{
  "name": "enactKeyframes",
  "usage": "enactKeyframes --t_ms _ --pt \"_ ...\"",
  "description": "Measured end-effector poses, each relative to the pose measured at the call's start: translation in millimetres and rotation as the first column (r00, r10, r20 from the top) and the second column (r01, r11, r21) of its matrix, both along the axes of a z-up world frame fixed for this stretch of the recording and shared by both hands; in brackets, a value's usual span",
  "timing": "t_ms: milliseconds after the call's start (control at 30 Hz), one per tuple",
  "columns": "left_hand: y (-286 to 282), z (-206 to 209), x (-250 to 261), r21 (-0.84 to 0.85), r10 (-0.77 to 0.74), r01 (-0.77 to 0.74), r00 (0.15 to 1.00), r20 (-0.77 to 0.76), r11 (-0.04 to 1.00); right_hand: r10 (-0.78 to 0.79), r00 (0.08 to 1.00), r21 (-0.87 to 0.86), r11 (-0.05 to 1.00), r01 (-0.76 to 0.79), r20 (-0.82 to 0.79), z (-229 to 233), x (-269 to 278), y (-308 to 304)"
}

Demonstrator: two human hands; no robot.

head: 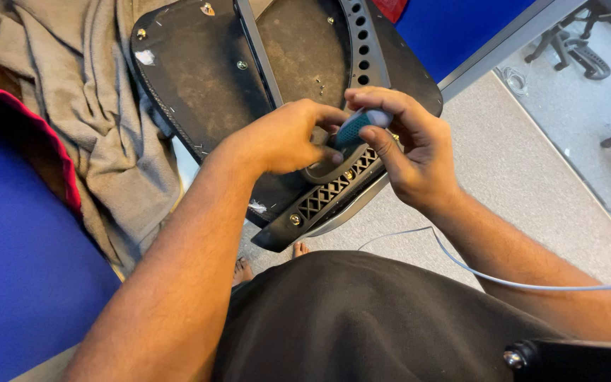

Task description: The person uses a screwdriver to remove multiple screws from the underside of an overturned chair. They systematically loosen and remove each screw, then lift off a plastic frame component from the chair base.

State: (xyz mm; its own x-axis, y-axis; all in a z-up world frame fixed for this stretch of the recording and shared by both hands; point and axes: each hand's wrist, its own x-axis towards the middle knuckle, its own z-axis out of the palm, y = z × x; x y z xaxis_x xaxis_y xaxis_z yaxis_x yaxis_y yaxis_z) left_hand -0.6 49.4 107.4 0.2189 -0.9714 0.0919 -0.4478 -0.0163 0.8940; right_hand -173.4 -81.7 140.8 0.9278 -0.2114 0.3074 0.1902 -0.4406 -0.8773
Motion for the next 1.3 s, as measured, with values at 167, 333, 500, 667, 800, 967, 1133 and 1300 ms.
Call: enactKeyframes --t_ms 167,333,500,667,800,967,1133,1300 --pt "5 0 -4 0.114 0.140 -0.127 0.984 -0.111 0.985 -0.018 0.999 -0.101 0.995 0.013 -0.040 12 6 1" --pt "7 -1 -14 0.126 0.227 -0.220 0.973 -0.047 0.967 -0.011 1.000 -0.053 0.999 0.010 -0.018 10 8 1" --pt "4 -6 3 -0.019 0.066 -0.070 0.983 -0.173 0.997 0.056 0.998 0.089 0.995 -0.053 -0.031 2 10 0" --pt "4 -8 -8 0.139 0.237 -0.226 0.969 -0.066 0.964 -0.050 0.997 -0.337 0.939 0.069 0.063 4 12 -7" --pt "4 -10 -5 0.018 0.158 -0.157 0.975 -0.154 0.987 -0.093 0.996 -0.076 0.993 0.092 -0.013 6 11 -4" --pt "1 -4 -4 0.009 0.152 -0.153 0.972 -0.177 0.988 -0.010 1.000 -0.005 1.000 0.010 -0.002 12 14 2" --pt "0 -1 -14 0.176 0.328 -0.316 0.944 -0.045 0.932 -0.023 0.998 -0.308 0.951 0.037 0.051 14 21 -8" --pt "1 -7 -8 -0.112 0.136 -0.148 0.985 -0.111 0.983 -0.053 0.998 -0.082 0.995 0.057 0.046 9 13 -4"
